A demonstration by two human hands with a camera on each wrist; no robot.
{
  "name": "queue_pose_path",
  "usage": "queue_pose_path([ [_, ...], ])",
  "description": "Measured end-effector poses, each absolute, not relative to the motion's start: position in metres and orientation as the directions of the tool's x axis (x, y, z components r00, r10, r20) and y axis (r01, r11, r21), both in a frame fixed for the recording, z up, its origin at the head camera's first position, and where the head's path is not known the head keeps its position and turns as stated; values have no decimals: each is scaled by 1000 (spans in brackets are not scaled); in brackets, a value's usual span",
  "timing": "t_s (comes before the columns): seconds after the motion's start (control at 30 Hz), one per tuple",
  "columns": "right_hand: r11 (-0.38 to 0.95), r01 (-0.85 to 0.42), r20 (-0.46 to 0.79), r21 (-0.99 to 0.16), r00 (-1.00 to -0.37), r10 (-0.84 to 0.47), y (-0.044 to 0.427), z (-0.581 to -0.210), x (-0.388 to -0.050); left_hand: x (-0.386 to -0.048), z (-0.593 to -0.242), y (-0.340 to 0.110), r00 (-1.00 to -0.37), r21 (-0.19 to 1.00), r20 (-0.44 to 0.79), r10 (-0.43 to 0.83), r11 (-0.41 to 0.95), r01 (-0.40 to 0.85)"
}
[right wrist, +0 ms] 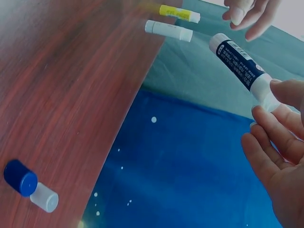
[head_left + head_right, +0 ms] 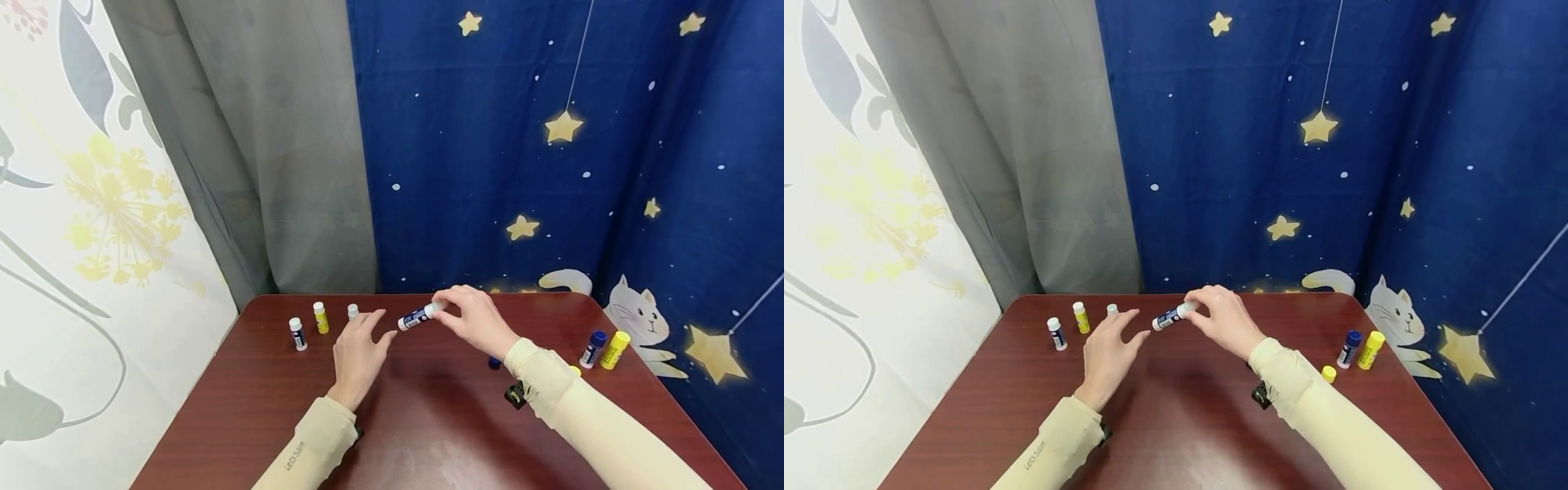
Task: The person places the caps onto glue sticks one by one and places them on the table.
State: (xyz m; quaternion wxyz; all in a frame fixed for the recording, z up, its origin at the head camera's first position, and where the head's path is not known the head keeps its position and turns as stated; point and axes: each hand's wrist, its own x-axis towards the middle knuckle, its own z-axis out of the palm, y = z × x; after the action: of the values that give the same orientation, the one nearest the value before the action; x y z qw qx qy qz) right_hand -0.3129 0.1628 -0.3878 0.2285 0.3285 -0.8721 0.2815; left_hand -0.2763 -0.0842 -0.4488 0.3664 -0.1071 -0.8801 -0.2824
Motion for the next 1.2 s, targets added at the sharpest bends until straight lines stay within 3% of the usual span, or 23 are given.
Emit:
queue_pose_path([
  [0.5,693,-625,537,-359,-746,-393,198,-380,-314,-290,-446,-102,-674,440,733,-91,819,369],
  [0.97,733,-595,526,-330,-761,-381,230,-384,-314,-313,-453,-126,-633,470,755,-170,814,342],
  [1.2,762,-571,522,-306,-770,-368,244,-384,-315,-327,-457,-138,-691,560,686,-228,772,301],
])
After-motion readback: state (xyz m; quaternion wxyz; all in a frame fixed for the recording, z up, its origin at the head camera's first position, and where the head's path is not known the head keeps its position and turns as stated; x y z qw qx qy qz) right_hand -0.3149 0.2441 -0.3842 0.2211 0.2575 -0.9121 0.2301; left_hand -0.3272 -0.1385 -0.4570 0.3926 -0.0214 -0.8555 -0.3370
